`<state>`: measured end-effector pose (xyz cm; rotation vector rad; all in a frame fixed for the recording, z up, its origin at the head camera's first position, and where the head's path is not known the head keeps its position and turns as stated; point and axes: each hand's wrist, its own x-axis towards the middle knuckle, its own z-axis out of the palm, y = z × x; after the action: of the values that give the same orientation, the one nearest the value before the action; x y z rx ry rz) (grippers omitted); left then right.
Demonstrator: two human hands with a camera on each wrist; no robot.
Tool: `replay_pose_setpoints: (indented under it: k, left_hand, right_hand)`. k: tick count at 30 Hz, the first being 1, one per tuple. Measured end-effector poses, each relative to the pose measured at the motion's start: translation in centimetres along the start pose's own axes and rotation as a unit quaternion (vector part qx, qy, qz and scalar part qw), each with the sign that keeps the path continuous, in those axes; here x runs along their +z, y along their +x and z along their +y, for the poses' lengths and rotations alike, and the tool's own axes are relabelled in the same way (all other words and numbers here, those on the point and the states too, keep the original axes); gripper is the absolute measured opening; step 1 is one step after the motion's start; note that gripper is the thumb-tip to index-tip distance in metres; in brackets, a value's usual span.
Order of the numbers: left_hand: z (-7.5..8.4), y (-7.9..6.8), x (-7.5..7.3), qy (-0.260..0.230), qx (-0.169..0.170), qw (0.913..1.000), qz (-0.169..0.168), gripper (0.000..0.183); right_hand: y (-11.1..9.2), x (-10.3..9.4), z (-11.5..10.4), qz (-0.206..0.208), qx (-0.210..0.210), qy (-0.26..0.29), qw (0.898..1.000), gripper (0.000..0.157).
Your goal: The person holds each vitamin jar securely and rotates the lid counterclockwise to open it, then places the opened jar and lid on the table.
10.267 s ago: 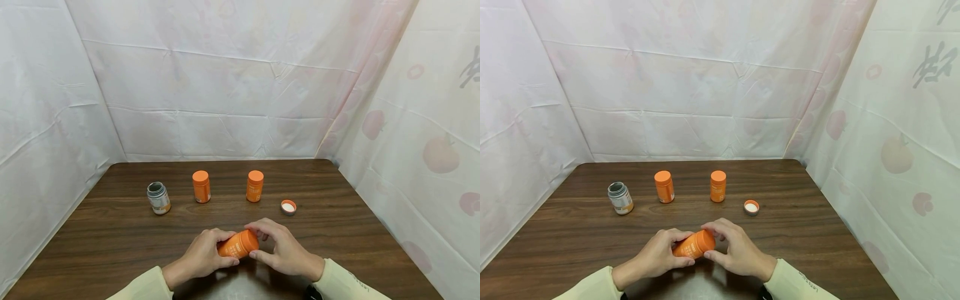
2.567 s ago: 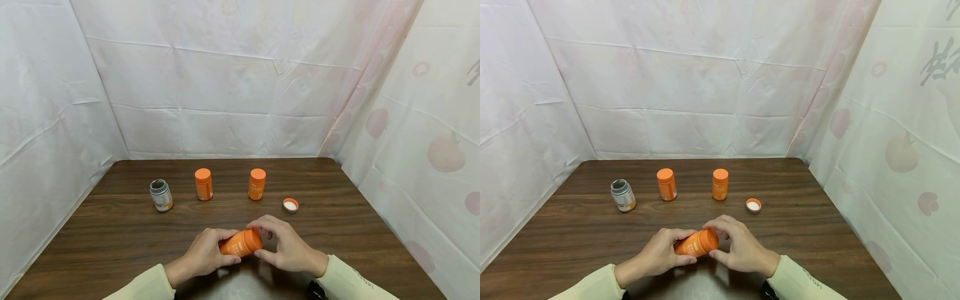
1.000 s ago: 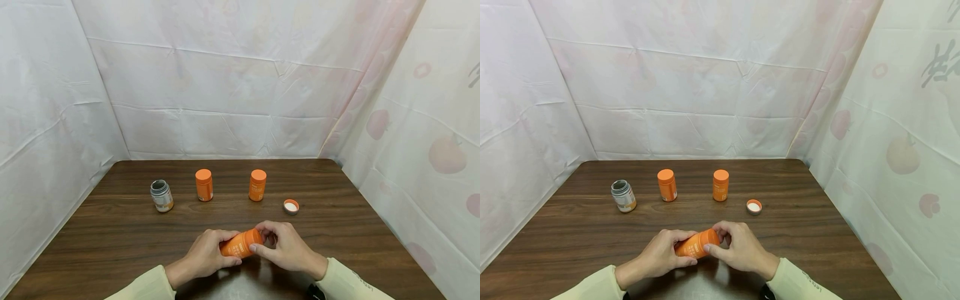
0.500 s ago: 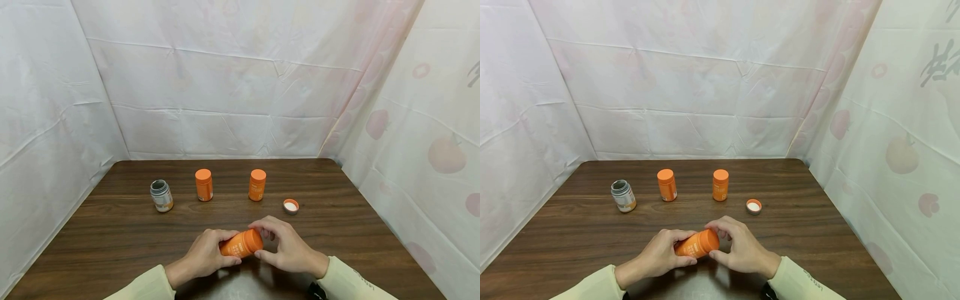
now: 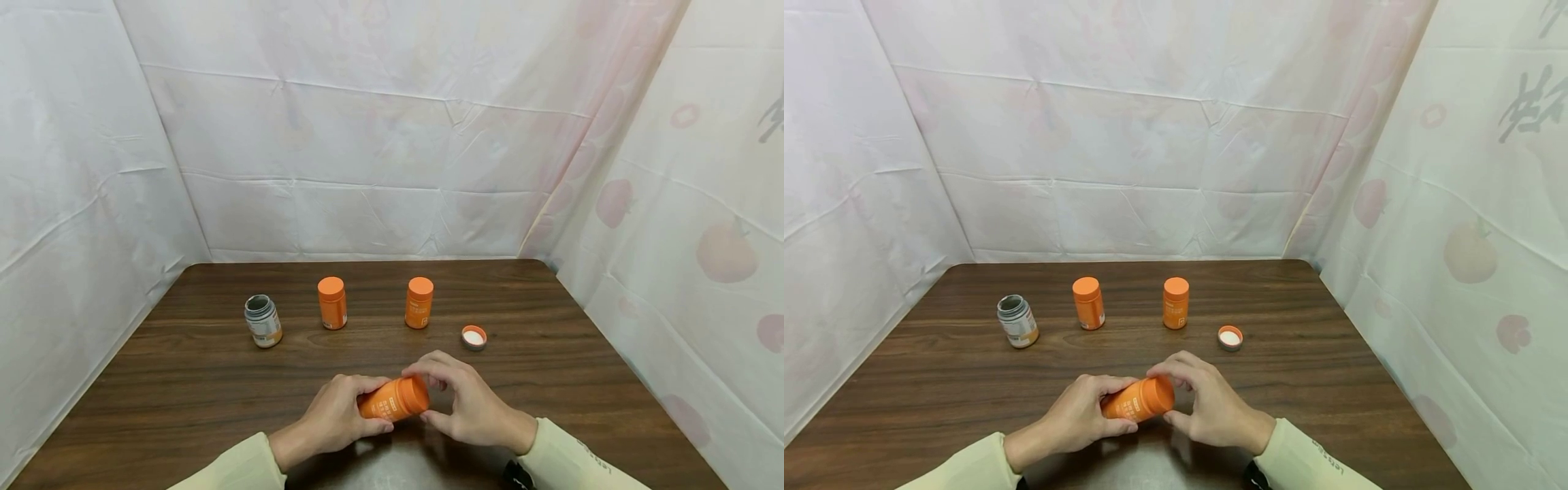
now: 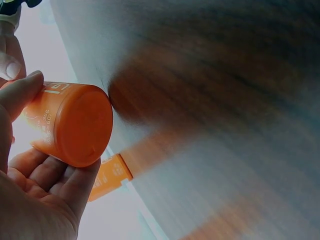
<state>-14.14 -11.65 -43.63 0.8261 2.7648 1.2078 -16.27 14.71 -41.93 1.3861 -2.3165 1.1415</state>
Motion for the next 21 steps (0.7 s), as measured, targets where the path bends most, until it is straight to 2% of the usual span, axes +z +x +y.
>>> replay_pose_setpoints:
  k: [4,10,16,21]
  left_hand:
    - [-0.01,0.01,0.02,0.000,-0.005,1.0000,-0.002,0.046]
    - [-0.05,0.02,-0.01,-0.004,-0.005,1.0000,-0.003,0.046]
    - [-0.01,0.02,-0.02,-0.007,-0.007,0.9999,-0.005,0.046]
    - [0.01,0.02,-0.03,-0.010,-0.009,0.9999,-0.006,0.047]
  right_hand:
    - [-0.03,0.02,-0.17,0.009,0.021,0.000,1.000,0.063]
    - [0.04,0.05,-0.55,0.028,0.093,-0.012,0.995,0.037]
    - [0.20,0.15,-0.63,0.011,0.163,-0.007,0.986,0.028]
    - [0.31,0.22,-0.66,0.001,0.199,-0.007,0.980,0.026]
